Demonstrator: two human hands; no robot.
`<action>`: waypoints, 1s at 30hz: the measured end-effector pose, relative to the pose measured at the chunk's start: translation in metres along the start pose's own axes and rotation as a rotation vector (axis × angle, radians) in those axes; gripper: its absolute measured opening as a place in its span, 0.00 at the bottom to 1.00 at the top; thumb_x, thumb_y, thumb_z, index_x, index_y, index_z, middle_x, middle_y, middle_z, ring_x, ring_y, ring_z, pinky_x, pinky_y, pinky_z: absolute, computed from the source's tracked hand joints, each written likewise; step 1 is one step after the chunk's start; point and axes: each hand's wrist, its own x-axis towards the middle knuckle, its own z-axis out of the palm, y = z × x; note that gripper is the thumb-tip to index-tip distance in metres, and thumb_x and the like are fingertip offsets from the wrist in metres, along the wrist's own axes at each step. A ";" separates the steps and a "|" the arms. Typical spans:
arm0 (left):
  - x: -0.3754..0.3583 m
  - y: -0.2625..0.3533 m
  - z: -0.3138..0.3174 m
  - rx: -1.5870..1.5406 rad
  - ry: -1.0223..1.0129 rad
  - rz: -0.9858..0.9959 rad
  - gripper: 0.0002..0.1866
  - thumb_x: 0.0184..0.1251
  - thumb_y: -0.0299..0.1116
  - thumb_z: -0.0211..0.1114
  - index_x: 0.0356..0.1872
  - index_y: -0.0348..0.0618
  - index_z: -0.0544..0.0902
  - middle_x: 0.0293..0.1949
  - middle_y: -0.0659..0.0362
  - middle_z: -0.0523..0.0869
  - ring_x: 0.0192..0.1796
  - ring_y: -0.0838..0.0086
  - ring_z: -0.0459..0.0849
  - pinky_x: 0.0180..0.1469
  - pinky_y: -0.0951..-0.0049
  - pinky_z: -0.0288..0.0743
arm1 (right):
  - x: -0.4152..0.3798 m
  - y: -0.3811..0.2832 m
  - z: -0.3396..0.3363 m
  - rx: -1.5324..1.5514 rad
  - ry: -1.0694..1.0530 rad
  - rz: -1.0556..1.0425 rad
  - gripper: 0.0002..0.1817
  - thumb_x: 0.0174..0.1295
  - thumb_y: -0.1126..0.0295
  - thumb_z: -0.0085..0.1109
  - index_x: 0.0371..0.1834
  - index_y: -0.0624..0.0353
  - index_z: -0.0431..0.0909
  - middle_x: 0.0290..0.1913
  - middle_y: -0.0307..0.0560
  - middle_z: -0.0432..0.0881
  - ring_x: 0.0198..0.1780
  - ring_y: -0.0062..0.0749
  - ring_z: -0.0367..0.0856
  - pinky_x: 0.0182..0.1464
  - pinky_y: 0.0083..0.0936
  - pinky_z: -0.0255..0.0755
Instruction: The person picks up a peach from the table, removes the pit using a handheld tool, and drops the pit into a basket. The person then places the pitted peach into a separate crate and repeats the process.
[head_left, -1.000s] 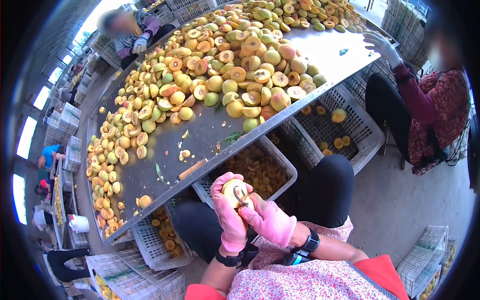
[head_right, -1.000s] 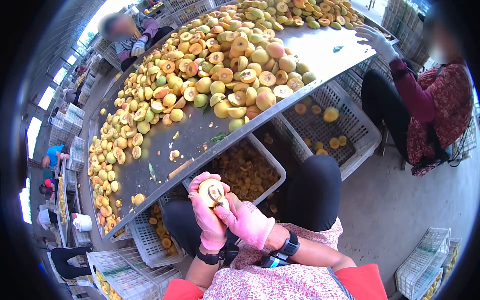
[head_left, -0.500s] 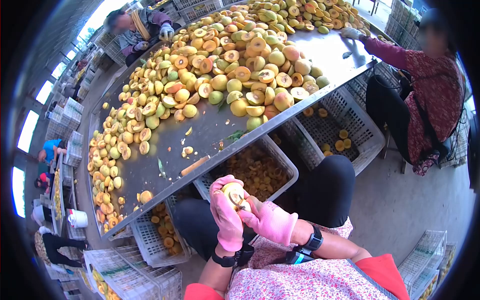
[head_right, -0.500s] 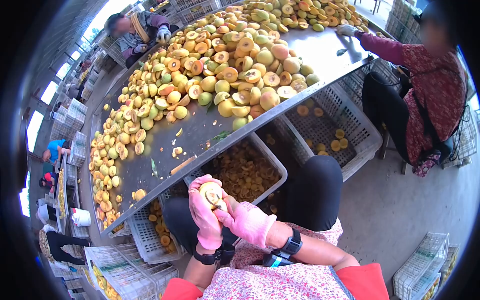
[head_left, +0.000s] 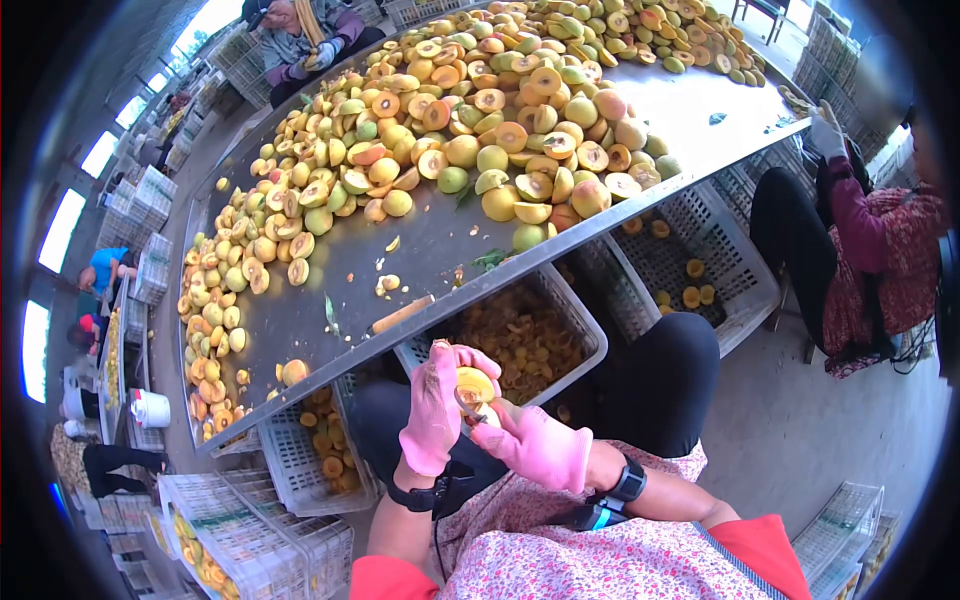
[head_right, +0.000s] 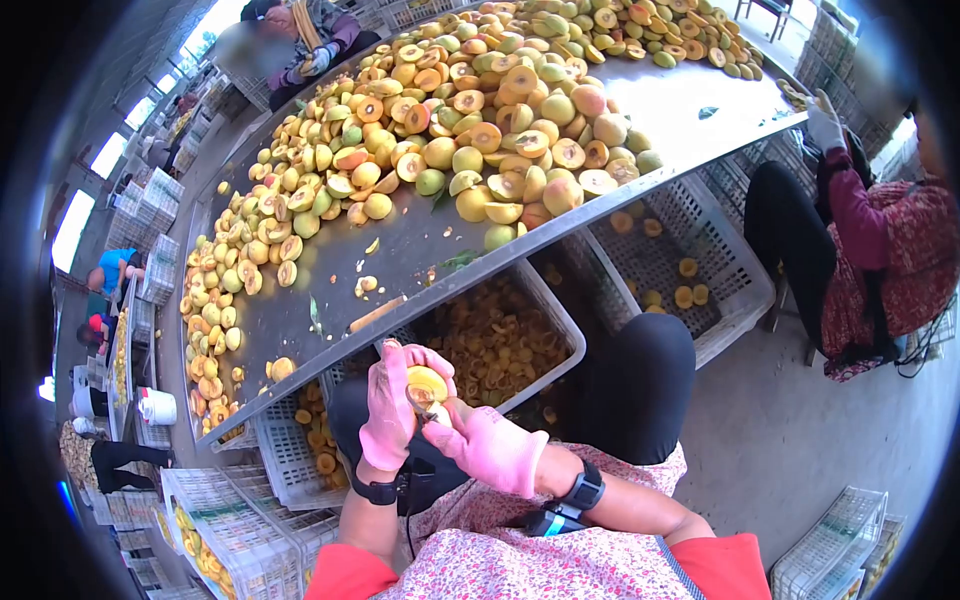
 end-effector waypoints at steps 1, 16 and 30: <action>0.000 0.001 -0.001 0.008 -0.028 0.028 0.39 0.84 0.64 0.38 0.34 0.35 0.83 0.33 0.56 0.86 0.33 0.74 0.85 0.40 0.74 0.80 | 0.002 0.003 0.002 0.002 -0.010 0.002 0.23 0.79 0.49 0.51 0.54 0.61 0.73 0.28 0.51 0.82 0.28 0.46 0.82 0.36 0.40 0.76; 0.016 -0.007 0.024 -0.387 0.131 -0.127 0.38 0.81 0.69 0.36 0.37 0.43 0.79 0.27 0.55 0.84 0.23 0.75 0.76 0.26 0.77 0.69 | 0.003 0.021 -0.008 0.948 -0.361 0.146 0.20 0.80 0.46 0.50 0.41 0.52 0.73 0.22 0.31 0.68 0.16 0.13 0.57 0.17 0.17 0.50; -0.036 0.018 -0.127 1.350 0.741 0.179 0.17 0.77 0.37 0.57 0.57 0.36 0.81 0.57 0.49 0.82 0.57 0.55 0.82 0.62 0.58 0.74 | 0.034 0.112 -0.021 -0.730 0.169 0.409 0.25 0.73 0.61 0.54 0.63 0.70 0.66 0.44 0.69 0.87 0.48 0.62 0.88 0.49 0.49 0.81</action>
